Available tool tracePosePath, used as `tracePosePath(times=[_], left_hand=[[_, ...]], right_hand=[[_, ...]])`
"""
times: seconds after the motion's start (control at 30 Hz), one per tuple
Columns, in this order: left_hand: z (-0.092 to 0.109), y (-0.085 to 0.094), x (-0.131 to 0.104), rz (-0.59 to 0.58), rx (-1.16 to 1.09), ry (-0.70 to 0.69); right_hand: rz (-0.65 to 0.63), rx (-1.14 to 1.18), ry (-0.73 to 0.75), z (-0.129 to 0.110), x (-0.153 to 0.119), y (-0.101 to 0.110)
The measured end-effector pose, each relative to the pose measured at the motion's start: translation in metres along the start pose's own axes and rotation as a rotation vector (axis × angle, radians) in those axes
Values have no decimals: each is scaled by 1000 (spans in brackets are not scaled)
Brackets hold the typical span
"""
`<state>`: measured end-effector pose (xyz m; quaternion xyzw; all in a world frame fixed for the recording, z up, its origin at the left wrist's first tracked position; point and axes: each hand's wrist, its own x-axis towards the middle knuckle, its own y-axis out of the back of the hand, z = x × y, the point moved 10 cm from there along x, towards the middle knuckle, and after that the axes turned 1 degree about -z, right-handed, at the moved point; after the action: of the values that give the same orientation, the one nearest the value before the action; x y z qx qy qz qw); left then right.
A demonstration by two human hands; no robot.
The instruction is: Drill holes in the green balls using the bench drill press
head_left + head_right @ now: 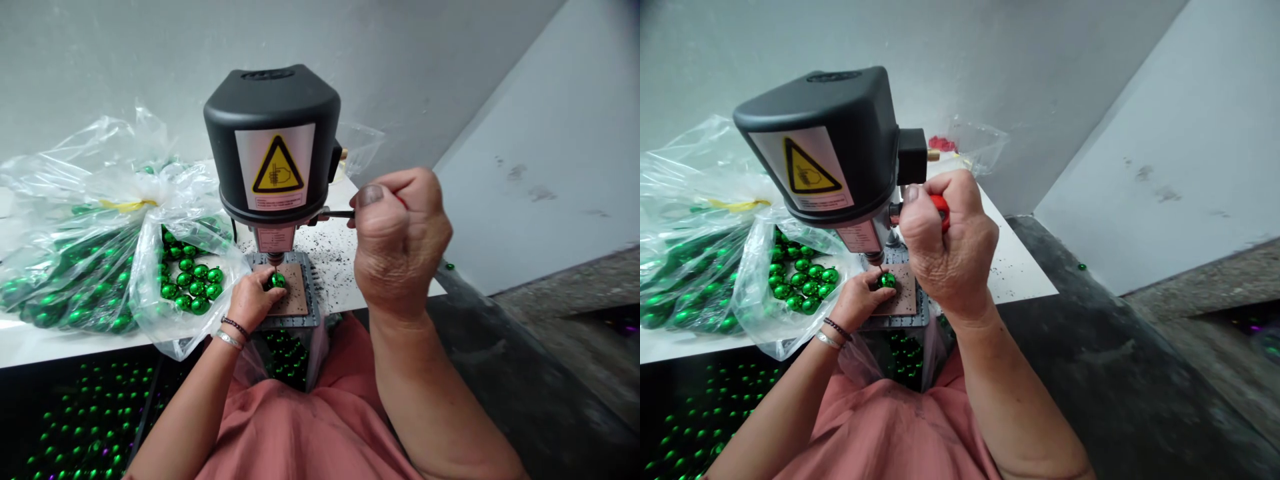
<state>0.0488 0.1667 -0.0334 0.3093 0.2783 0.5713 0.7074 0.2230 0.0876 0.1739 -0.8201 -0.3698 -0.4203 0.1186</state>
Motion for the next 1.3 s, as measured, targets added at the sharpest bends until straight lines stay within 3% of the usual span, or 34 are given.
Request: tracePosePath(times=[0.4, 0.9, 1.1, 1.2, 1.3], left_hand=[[2, 0, -1, 7, 27, 14], [-1, -2, -2, 10, 57, 5], [-2, -4, -1, 35, 83, -43], [-3, -5, -1, 41, 81, -45], [-4, -5, 0, 48, 46, -44]], right_hand=[[19, -189, 192, -3, -36, 8], [71, -2, 167, 15, -61, 4], [13, 117, 175, 34, -80, -5], [27, 119, 161, 30, -74, -4], [101, 2, 125, 14, -45, 2]])
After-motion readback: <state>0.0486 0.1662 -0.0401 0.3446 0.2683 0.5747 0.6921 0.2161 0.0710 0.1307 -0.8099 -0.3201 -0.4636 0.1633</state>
